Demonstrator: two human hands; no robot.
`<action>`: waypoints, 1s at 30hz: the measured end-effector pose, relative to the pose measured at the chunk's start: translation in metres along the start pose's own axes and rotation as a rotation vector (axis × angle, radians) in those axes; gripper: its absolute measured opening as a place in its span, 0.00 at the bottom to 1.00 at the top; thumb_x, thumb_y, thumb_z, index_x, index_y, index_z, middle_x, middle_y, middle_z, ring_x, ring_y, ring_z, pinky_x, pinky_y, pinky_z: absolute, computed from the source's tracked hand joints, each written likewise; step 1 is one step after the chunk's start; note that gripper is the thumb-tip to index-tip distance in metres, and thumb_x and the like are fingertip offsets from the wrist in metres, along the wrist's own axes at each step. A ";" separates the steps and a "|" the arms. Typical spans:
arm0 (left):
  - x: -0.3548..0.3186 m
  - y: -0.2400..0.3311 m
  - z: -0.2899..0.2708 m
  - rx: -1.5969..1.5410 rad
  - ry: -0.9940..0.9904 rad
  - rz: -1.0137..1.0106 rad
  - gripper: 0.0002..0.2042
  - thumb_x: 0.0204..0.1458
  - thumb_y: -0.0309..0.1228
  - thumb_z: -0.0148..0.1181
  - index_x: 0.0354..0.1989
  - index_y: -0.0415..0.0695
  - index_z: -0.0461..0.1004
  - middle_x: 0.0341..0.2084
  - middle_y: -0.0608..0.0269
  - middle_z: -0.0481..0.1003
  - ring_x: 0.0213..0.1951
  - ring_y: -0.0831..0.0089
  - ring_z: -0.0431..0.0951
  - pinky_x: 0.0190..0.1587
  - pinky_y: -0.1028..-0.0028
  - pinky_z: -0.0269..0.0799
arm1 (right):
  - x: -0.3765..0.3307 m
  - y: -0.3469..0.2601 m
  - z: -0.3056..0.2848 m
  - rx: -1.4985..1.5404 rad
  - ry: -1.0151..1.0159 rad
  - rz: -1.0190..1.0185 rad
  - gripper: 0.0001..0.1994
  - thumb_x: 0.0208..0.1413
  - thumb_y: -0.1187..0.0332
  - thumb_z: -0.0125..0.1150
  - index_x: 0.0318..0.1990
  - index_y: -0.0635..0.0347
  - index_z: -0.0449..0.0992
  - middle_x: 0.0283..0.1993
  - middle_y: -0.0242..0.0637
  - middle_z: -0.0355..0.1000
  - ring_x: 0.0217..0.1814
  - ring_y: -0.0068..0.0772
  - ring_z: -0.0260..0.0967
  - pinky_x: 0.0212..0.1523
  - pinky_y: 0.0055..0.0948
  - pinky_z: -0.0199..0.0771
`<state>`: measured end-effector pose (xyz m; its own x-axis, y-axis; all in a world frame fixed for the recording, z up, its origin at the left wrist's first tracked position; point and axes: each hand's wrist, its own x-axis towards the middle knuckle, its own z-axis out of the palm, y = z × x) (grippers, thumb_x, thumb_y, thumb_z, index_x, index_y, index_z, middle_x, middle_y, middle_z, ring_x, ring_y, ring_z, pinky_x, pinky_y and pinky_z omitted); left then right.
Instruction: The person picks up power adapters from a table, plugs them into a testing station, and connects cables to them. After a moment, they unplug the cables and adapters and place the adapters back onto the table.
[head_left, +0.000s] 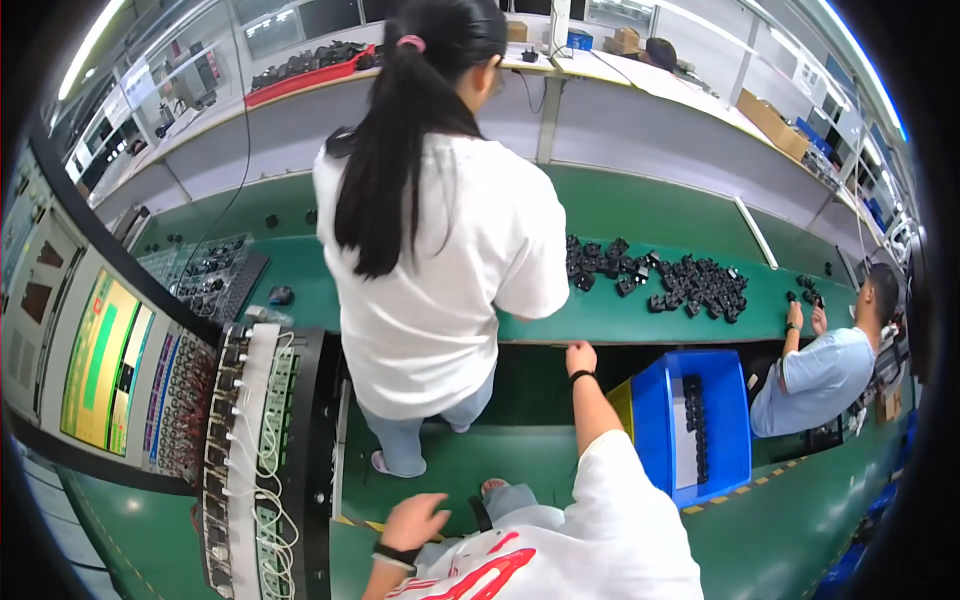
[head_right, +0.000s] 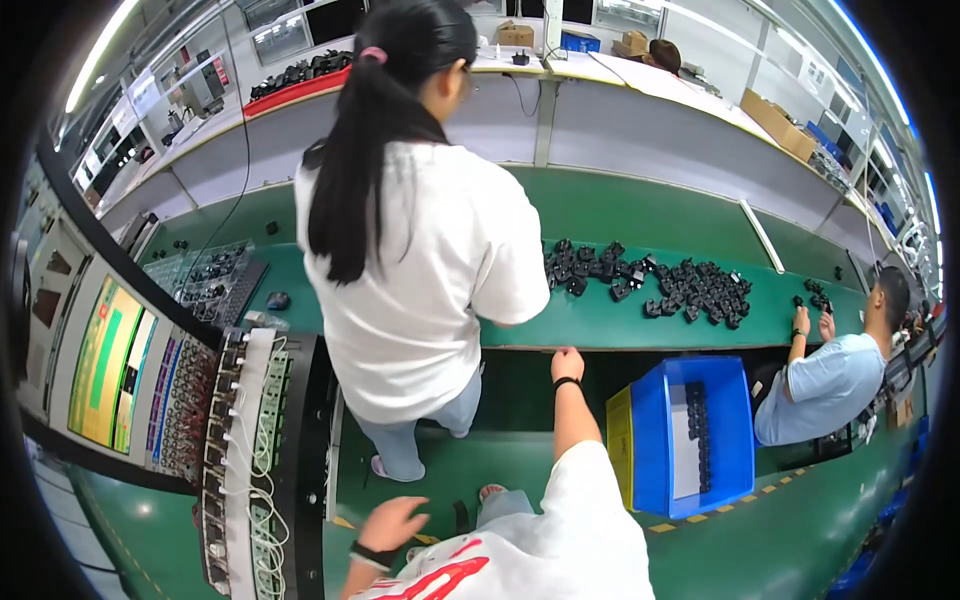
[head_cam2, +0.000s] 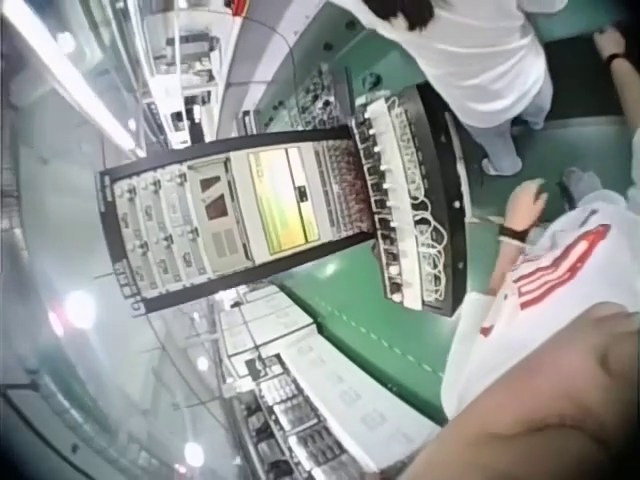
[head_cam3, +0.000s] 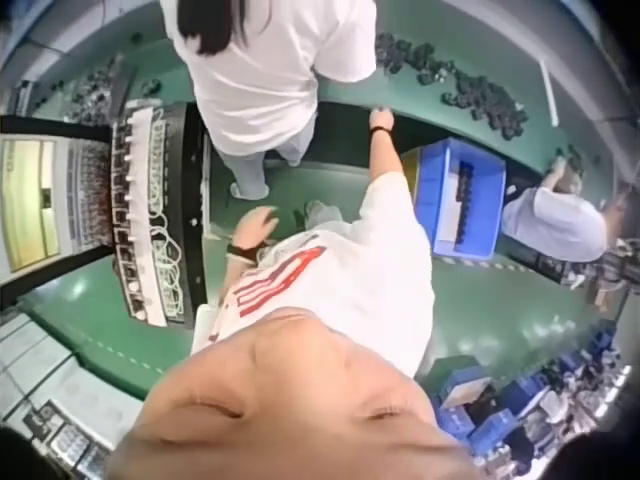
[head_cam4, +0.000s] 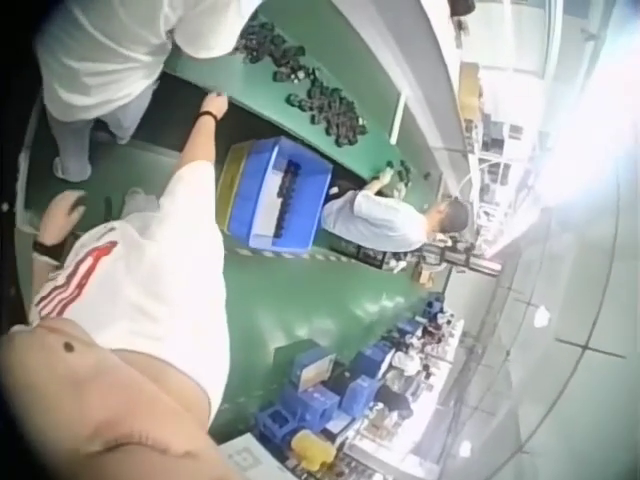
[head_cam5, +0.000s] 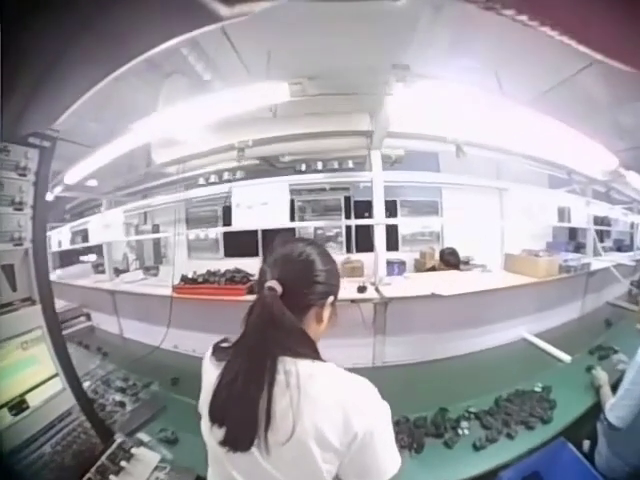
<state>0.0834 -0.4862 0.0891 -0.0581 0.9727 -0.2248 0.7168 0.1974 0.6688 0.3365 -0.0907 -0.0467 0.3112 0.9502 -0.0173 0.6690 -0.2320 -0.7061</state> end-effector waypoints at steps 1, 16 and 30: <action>0.027 0.021 0.009 0.027 -0.106 0.095 0.17 0.49 0.36 0.56 0.47 0.44 0.72 0.41 0.51 0.74 0.44 0.54 0.74 0.47 0.63 0.69 | 0.020 -0.009 0.000 -0.033 -0.004 -0.028 0.10 0.49 0.65 0.52 0.34 0.59 0.77 0.35 0.49 0.75 0.42 0.51 0.72 0.45 0.40 0.71; -0.074 -0.147 0.178 0.234 -0.726 -1.017 0.24 0.54 0.43 0.39 0.55 0.42 0.67 0.57 0.51 0.65 0.58 0.57 0.65 0.59 0.62 0.59 | 0.173 -0.044 0.028 -0.213 0.044 -0.296 0.19 0.44 0.71 0.57 0.47 0.61 0.67 0.47 0.52 0.67 0.49 0.56 0.65 0.51 0.47 0.67; -0.078 -0.113 0.248 -0.099 -0.414 -0.717 0.18 0.50 0.40 0.46 0.41 0.43 0.77 0.40 0.47 0.76 0.45 0.55 0.75 0.49 0.61 0.69 | -0.086 0.038 0.042 0.584 -0.294 0.037 0.15 0.53 0.64 0.52 0.44 0.65 0.66 0.38 0.38 0.67 0.34 0.27 0.64 0.31 0.27 0.66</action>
<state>0.1797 -0.6148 -0.1446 -0.2027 0.4872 -0.8494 0.5376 0.7804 0.3193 0.3064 -0.1726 -0.1016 0.0740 0.9804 -0.1828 0.1588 -0.1925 -0.9684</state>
